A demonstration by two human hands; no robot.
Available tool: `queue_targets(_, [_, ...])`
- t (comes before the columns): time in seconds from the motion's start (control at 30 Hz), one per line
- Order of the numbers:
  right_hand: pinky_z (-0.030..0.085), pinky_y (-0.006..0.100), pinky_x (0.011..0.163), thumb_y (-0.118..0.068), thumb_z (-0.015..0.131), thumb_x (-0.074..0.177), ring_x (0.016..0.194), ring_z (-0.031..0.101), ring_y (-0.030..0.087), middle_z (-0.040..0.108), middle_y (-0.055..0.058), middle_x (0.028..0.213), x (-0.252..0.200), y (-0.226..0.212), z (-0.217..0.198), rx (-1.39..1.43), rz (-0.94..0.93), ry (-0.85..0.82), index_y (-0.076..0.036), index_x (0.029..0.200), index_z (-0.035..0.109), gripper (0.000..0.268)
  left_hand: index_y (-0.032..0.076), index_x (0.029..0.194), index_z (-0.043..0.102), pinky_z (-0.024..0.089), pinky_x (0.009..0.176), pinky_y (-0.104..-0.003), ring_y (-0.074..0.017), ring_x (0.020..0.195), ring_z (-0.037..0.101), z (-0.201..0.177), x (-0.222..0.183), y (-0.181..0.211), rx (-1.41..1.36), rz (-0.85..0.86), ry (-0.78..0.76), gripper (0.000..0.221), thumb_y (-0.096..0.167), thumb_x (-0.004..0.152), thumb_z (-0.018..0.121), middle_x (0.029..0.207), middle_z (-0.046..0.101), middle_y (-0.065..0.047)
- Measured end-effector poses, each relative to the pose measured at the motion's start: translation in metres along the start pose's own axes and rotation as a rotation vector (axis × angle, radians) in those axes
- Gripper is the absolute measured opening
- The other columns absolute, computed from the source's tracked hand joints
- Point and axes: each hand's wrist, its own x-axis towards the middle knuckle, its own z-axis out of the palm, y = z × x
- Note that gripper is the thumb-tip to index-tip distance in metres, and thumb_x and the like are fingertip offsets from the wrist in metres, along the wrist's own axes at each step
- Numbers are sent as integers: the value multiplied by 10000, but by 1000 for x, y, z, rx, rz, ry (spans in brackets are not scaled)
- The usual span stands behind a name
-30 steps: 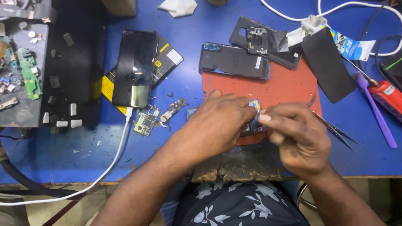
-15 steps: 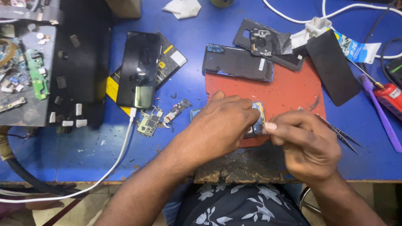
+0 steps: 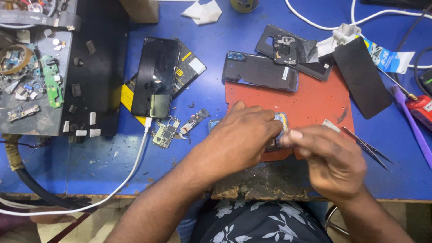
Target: The person uses a red screwdriver to remove screws from the back of a disassembled smartphone. They then use a purple toothbrush to clean the interior edges and components of the phone. The person continues to use the screwdriver to remove additional screws from the device.
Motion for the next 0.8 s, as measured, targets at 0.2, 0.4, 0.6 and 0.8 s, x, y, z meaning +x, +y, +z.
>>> queue_targets(0.2, [557, 234, 722, 227, 588, 864, 823, 656, 112, 727, 88, 1070, 0, 0, 0, 8, 29, 2, -69, 1275, 645, 509, 87, 990, 707, 412, 830, -494, -306, 981, 647, 0, 0, 1, 1, -10, 3, 218, 33, 785, 660, 916, 677, -77])
queue_targets(0.4, [600, 234, 741, 241, 592, 891, 960, 729, 156, 716, 89, 1104, 1, -3, -1, 5, -13, -17, -93, 1306, 638, 534, 68, 895, 694, 403, 781, -504, -320, 966, 645, 2, 1, -2, -3, -8, 12, 89, 98, 814, 675, 894, 664, -98])
queue_targets(0.6, [631, 216, 750, 194, 714, 893, 959, 721, 167, 672, 117, 1107, 0, -4, -3, -102, -51, 40, -76, 1314, 620, 509, 58, 908, 697, 412, 793, -501, -328, 950, 638, 4, 1, -3, 34, 13, 36, 115, 57, 803, 651, 887, 660, -103])
queue_targets(0.8, [684, 306, 884, 207, 672, 954, 1002, 748, 217, 649, 145, 1161, -4, -12, -5, -21, -26, 121, -19, 1338, 585, 454, 51, 905, 687, 416, 796, -489, -314, 963, 632, 1, 1, 0, 11, -12, 2, 89, 51, 817, 670, 905, 654, -100])
